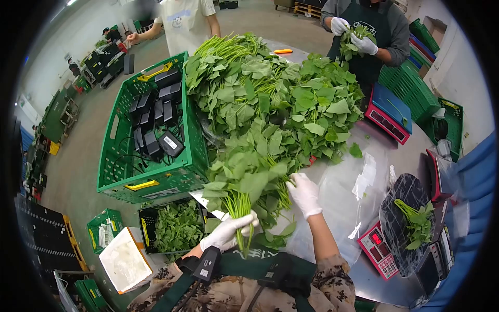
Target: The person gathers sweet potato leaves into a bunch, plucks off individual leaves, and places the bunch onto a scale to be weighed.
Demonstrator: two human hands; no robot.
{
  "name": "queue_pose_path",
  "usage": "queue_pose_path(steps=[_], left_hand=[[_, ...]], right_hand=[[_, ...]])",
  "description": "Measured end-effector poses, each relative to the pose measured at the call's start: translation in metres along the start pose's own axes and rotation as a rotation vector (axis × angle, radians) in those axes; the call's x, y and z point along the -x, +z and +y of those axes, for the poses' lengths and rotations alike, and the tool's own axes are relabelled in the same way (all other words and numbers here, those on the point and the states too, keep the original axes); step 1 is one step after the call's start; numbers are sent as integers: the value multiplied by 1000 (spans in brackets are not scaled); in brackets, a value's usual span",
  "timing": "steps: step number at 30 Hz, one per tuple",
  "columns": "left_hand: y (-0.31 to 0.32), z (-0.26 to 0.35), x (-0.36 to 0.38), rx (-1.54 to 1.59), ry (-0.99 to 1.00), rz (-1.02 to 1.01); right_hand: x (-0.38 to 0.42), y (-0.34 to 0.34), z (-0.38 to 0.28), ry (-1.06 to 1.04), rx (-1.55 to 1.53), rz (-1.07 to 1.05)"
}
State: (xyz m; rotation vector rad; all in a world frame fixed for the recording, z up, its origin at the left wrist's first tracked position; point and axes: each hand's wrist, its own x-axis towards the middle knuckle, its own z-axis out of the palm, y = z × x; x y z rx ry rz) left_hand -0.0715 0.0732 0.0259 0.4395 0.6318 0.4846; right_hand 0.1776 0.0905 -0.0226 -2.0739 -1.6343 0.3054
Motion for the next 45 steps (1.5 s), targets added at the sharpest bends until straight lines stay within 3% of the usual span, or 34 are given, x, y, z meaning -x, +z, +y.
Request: queue_pose_path(steps=[3,6,11,14,18,19,22,23,32,38,44,45], left_hand=[[0,3,8,-69,-25,-22],[-5,9,13,-144,-1,-26],[-19,0,9,-302,25,-16],[2,5,16,-87,35,-25],[5,12,21,-17,-121,-51],[11,14,23,-60,-96,32],[-1,8,11,86,60,-152],[10,13,13,100,94,-64],[28,18,-24,72,377,24],[30,19,-14,145,290,-130],[17,9,-16,74,370,-85],[15,6,-16,60,371,-60]], right_hand=[[-18,22,12,-31,206,-129],[-22,12,13,66,-11,-122],[-16,-20,13,279,-932,-155],[-6,-32,7,325,-1063,-257],[4,-45,-4,159,-1496,-247],[7,-50,-17,186,-1453,-206],[17,-46,-21,89,-1641,-286],[18,-46,-23,52,-1661,-330],[57,-54,-93,137,-1103,-199],[68,-39,-91,41,-659,-157],[80,-45,-100,20,-525,-236],[78,-57,-106,41,-517,-329]])
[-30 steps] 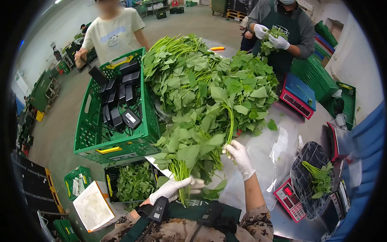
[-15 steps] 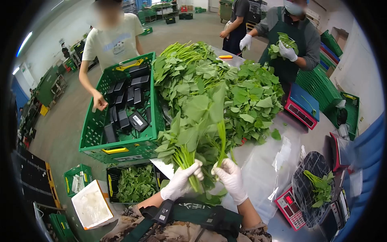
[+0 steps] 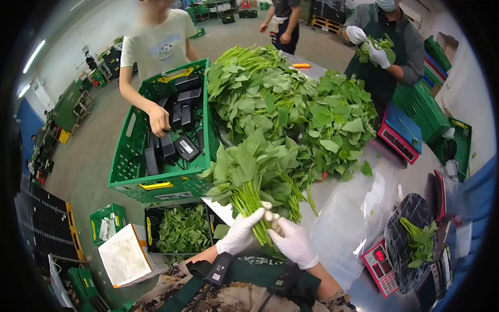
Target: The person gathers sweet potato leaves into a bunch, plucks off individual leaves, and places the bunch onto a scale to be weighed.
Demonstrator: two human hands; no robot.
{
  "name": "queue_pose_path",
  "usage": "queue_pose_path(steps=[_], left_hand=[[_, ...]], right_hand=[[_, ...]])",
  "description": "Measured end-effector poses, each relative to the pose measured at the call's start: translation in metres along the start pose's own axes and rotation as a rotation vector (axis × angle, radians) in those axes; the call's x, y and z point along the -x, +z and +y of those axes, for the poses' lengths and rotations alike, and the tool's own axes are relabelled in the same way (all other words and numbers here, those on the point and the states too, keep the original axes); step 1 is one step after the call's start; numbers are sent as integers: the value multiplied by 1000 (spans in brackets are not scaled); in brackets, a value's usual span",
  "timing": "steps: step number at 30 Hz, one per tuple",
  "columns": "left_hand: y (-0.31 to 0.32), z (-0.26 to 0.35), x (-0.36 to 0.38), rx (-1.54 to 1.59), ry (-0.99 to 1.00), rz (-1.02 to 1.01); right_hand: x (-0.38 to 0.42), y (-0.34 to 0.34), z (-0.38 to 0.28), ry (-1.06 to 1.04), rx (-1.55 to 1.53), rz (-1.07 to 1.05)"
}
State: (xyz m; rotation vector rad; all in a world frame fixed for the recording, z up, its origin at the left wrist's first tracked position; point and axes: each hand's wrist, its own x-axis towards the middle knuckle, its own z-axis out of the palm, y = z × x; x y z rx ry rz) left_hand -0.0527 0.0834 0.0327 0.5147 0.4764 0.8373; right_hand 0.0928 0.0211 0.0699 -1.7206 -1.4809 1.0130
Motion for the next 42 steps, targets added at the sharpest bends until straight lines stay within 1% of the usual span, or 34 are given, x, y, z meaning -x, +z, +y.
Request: queue_pose_path(steps=[3,5,7,8,10,11,12,15,16,18,20,23,26,30,32,33,34,35,38,41,42], left_hand=[[-11,-1,6,125,-3,46],[-21,-2,11,157,-57,89],[-24,-4,20,150,-115,125],[-26,-5,23,148,-144,130],[-32,-8,31,145,-194,145],[-36,-10,33,152,-201,105],[-36,-10,36,147,-207,110],[-33,-7,43,141,-244,75],[-32,-6,44,139,-261,52],[-30,-4,46,140,-301,13],[-28,-3,48,138,-348,-12],[-22,5,49,54,-438,33],[-20,1,45,5,-382,77],[-23,1,35,-6,-251,74],[-10,8,29,-9,-202,122],[-8,8,24,-2,-149,111],[-7,6,19,5,-96,103],[-6,5,16,10,-44,97],[2,5,12,-20,8,110],[5,4,13,-34,10,106],[6,5,14,-35,0,94]], right_hand=[[-23,-15,36,-16,-99,-122],[-51,-21,65,111,-64,134],[-80,-22,103,13,38,322],[-90,-23,116,-14,113,342],[-99,-22,124,-3,431,227],[-103,-21,126,-2,589,168],[-103,-18,126,-32,581,187],[-108,-27,128,23,569,165],[-107,-30,131,-52,471,237],[-103,-36,126,61,22,211],[-91,-48,97,143,-454,151],[-80,-57,92,121,-840,93],[-70,-59,86,-39,-1074,5],[-57,-52,58,-117,-1063,-21],[-48,-46,39,-145,-889,13],[-43,-43,28,-159,-803,25],[-36,-39,17,-109,-773,23],[-33,-32,17,-122,-633,24],[-24,-15,14,-146,-212,60],[-17,-9,-4,-154,-51,64],[-16,-6,-5,-196,-5,97]])
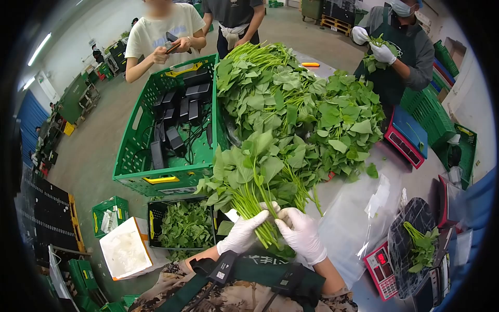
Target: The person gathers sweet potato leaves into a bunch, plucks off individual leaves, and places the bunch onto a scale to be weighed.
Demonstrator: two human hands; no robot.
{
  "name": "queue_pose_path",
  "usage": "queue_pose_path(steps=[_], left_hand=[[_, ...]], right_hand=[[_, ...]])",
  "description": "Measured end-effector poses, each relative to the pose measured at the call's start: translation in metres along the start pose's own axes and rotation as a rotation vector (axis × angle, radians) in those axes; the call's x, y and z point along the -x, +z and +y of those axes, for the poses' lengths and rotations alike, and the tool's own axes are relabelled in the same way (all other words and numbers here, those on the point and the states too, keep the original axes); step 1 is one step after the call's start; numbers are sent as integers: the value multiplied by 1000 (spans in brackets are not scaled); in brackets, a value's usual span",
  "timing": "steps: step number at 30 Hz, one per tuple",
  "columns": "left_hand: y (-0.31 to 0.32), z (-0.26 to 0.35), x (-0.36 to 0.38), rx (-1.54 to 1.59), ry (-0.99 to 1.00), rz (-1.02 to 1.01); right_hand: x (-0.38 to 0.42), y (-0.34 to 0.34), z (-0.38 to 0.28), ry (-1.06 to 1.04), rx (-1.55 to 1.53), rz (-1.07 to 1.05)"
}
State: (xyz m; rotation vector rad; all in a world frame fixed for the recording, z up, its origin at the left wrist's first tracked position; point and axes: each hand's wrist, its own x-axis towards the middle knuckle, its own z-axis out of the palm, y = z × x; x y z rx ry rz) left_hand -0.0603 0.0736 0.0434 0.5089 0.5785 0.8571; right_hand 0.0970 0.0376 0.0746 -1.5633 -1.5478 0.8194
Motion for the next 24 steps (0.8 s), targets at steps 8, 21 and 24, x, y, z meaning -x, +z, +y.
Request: queue_pose_path(steps=[8,21,24], left_hand=[[-7,-2,1,57,7,-69],[-30,-11,12,107,-117,48],[-31,-11,13,130,-150,48]], right_hand=[[1,-1,-5,-293,351,-71],[-68,-3,123,218,362,92],[-74,5,129,191,479,56]])
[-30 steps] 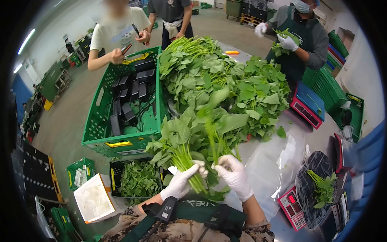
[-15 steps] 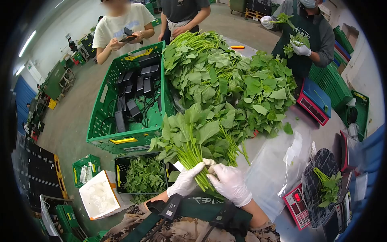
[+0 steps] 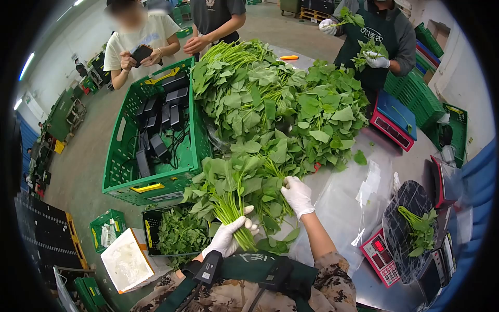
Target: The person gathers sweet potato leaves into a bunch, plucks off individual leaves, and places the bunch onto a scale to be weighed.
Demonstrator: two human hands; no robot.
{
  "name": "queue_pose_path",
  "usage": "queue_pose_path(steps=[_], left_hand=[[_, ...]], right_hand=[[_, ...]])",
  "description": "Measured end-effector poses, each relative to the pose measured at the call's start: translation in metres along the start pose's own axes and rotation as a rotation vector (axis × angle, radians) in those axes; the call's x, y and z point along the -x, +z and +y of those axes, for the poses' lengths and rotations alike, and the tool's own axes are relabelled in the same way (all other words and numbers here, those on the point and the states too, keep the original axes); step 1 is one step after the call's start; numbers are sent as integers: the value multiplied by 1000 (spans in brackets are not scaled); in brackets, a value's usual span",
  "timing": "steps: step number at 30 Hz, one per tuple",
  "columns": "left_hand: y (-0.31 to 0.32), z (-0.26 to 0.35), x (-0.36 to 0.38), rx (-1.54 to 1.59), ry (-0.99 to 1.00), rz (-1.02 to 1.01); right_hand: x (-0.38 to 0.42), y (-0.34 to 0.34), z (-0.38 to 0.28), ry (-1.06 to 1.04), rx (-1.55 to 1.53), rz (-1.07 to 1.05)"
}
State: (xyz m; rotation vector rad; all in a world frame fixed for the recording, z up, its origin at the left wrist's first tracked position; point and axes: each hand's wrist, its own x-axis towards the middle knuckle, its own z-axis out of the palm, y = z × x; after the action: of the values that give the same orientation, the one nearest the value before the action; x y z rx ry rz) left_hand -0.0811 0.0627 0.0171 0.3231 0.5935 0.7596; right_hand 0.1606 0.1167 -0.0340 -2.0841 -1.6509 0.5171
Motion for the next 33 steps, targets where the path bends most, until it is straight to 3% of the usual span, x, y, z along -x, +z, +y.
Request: queue_pose_path(steps=[4,7,11,15,16,20,23,25,27,29,30,31,32,33], left_hand=[[-1,2,-2,-29,-34,34],[3,2,-1,-36,-18,40],[10,3,-4,-38,-12,45],[19,3,-11,-76,61,30],[21,4,-12,-72,72,12],[26,5,-17,-85,103,-14],[31,2,-14,-110,184,-23],[27,2,-10,-142,113,3],[22,-2,-9,-181,113,-10],[5,-8,-9,-97,75,22],[0,-7,-6,-80,74,61],[-3,-6,-3,-62,77,98],[-1,-4,1,-32,95,88],[-6,-4,4,-60,87,81]], right_hand=[[-1,-7,7,3,-228,108],[3,-41,4,215,-1013,-57],[17,-50,13,48,-1734,-230],[37,-63,-21,-194,-2034,-446],[40,-64,-24,-157,-2061,-479],[53,-65,-41,-191,-1918,-508],[74,-76,-77,46,-975,-438],[85,-54,-79,-133,-626,-477],[87,-57,-78,-246,-449,-514],[72,-57,-62,-151,-660,-635],[59,-52,-46,74,-736,-579],[46,-46,-37,-12,-416,-238],[32,-29,-14,10,-374,-48],[23,-22,-2,95,-305,1]])
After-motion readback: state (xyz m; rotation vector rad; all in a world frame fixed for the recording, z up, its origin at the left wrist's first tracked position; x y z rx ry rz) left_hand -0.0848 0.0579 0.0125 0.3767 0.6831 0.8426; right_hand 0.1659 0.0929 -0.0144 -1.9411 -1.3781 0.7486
